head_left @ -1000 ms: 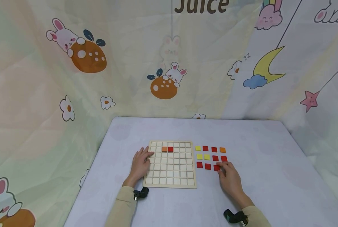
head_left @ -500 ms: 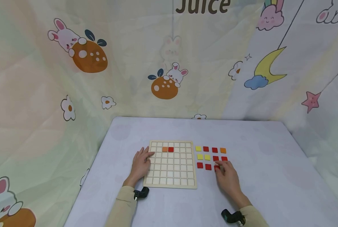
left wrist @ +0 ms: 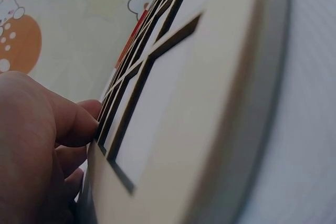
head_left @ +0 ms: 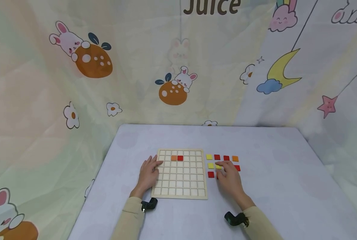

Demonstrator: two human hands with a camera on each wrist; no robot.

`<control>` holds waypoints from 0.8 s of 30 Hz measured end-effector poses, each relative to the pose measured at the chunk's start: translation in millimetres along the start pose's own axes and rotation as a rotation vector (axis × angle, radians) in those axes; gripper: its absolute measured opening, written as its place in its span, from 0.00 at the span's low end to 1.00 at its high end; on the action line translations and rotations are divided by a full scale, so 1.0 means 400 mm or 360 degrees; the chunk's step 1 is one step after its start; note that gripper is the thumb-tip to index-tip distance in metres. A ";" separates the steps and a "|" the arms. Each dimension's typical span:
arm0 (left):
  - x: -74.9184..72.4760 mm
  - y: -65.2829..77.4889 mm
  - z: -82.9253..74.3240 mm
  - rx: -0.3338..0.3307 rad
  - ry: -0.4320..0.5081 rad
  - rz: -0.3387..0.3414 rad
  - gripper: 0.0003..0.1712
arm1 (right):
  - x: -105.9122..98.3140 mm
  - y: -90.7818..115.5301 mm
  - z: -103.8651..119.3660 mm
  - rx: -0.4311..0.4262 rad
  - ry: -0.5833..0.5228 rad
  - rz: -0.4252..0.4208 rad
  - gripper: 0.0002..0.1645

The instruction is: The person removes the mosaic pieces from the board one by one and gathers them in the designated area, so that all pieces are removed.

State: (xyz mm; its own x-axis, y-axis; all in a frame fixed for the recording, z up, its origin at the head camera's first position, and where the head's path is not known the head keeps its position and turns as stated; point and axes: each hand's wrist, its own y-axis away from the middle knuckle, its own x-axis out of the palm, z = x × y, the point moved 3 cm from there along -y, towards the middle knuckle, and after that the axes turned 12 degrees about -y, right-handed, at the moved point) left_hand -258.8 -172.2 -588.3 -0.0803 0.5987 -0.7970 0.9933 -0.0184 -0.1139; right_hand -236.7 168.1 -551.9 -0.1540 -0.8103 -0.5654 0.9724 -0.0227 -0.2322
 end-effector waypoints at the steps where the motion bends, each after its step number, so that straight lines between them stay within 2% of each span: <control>1: 0.000 0.001 -0.001 -0.0001 0.0007 0.0006 0.22 | 0.007 -0.004 0.006 -0.0002 -0.0013 0.0008 0.17; 7: -0.001 0.004 -0.004 -0.0016 0.0024 0.0012 0.22 | 0.054 -0.019 0.028 -0.0026 -0.0030 0.0065 0.16; 18: 0.003 -0.004 0.005 -0.0039 0.0015 0.0040 0.23 | 0.131 -0.009 0.053 0.0022 -0.0109 0.0187 0.14; 24: 0.004 -0.004 0.004 -0.0032 -0.0003 0.0014 0.22 | 0.170 0.006 0.082 -0.0042 -0.0115 0.0259 0.14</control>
State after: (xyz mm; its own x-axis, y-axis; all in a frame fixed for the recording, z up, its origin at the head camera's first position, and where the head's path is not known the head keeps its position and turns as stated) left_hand -260.8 -172.5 -590.1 -0.0718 0.5973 -0.7988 0.9954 -0.0076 -0.0951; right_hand -239.1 93.8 -564.9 0.0192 -0.8421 -0.5389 0.9783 0.1270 -0.1636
